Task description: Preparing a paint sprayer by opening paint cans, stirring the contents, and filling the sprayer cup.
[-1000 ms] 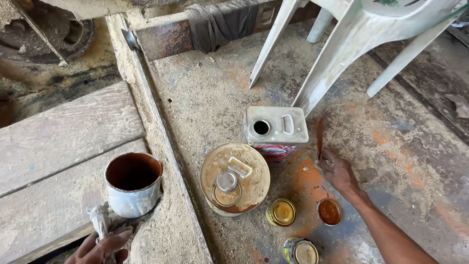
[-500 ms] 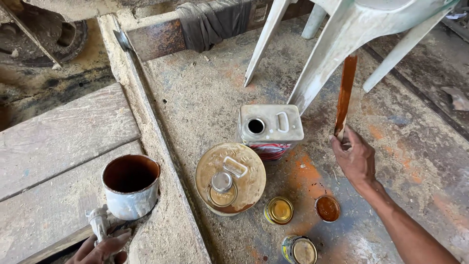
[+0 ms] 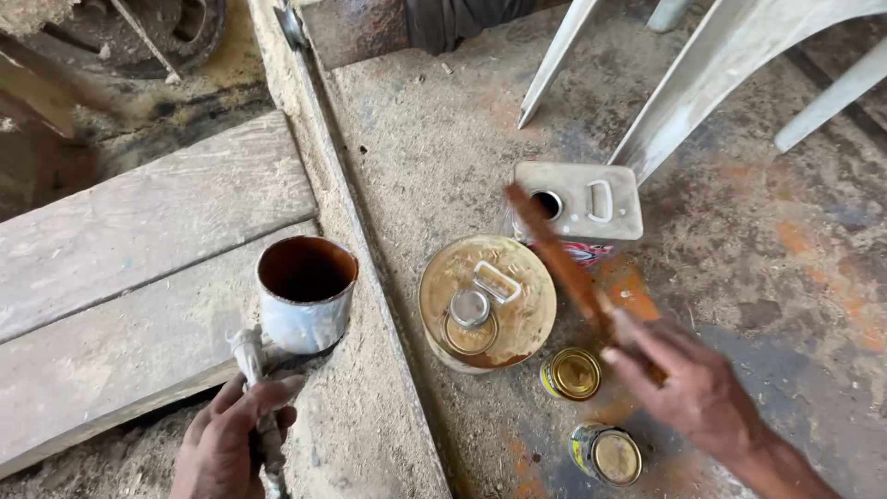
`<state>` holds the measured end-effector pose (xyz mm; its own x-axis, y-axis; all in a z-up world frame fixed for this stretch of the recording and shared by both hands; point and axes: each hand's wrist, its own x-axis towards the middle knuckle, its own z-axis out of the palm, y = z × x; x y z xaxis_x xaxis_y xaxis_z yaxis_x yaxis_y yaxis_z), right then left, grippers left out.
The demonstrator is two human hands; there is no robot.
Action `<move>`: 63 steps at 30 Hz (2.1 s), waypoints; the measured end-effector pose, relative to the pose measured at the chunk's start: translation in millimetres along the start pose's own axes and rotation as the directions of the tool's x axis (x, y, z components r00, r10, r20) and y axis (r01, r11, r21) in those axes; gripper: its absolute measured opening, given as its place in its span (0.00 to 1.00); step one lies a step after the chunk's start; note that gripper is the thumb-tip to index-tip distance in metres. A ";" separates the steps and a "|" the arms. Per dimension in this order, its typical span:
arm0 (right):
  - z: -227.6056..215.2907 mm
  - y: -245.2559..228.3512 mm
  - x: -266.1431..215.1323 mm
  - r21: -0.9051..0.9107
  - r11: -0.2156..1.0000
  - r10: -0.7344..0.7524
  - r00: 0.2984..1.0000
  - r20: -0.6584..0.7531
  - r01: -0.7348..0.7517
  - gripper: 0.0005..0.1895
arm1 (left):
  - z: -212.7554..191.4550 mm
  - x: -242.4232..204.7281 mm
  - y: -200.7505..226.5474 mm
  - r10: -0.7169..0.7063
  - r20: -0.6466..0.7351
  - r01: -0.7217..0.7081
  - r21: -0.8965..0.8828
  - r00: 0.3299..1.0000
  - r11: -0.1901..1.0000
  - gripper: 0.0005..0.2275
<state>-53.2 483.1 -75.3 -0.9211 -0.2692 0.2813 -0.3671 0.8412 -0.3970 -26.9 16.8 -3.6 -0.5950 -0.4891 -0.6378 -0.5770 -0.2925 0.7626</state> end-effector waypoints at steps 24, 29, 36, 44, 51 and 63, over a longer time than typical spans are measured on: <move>25.4 93.6 120.8 0.153 0.898 0.346 0.876 0.335 -0.413 0.89 | 2.2 -4.5 -0.9 -0.021 0.034 0.022 -0.013 0.999 1.000 0.19; 37.6 99.1 141.0 0.526 0.778 0.202 0.929 0.309 -0.344 0.62 | 0.4 12.3 -11.4 0.096 0.195 -0.091 -0.032 0.976 0.995 0.22; 31.5 69.3 145.8 0.418 0.836 0.265 0.929 0.259 -0.356 0.64 | 9.7 31.0 -21.7 0.132 0.186 -0.144 0.049 0.974 0.988 0.28; 13.0 20.7 182.6 0.318 0.927 0.180 0.980 0.089 -0.199 0.62 | 16.9 49.7 -36.0 0.301 0.338 -0.302 -0.050 0.892 0.952 0.50; 2.7 4.9 231.9 0.354 0.905 -0.214 0.972 -0.100 0.235 0.58 | 13.0 59.7 -47.5 0.508 0.405 -0.411 -0.306 0.760 0.859 0.43; -28.2 -90.5 269.5 0.398 0.836 -0.399 0.917 -0.031 0.377 0.69 | 12.3 63.7 -37.8 0.419 0.324 -0.440 -0.007 0.848 0.898 0.44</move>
<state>-264.6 347.7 61.1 -0.6939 -0.5674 0.4433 -0.7060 0.4149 -0.5739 -50.0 6.8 -74.3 -0.9275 -0.2717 -0.2567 -0.2518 -0.0533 0.9663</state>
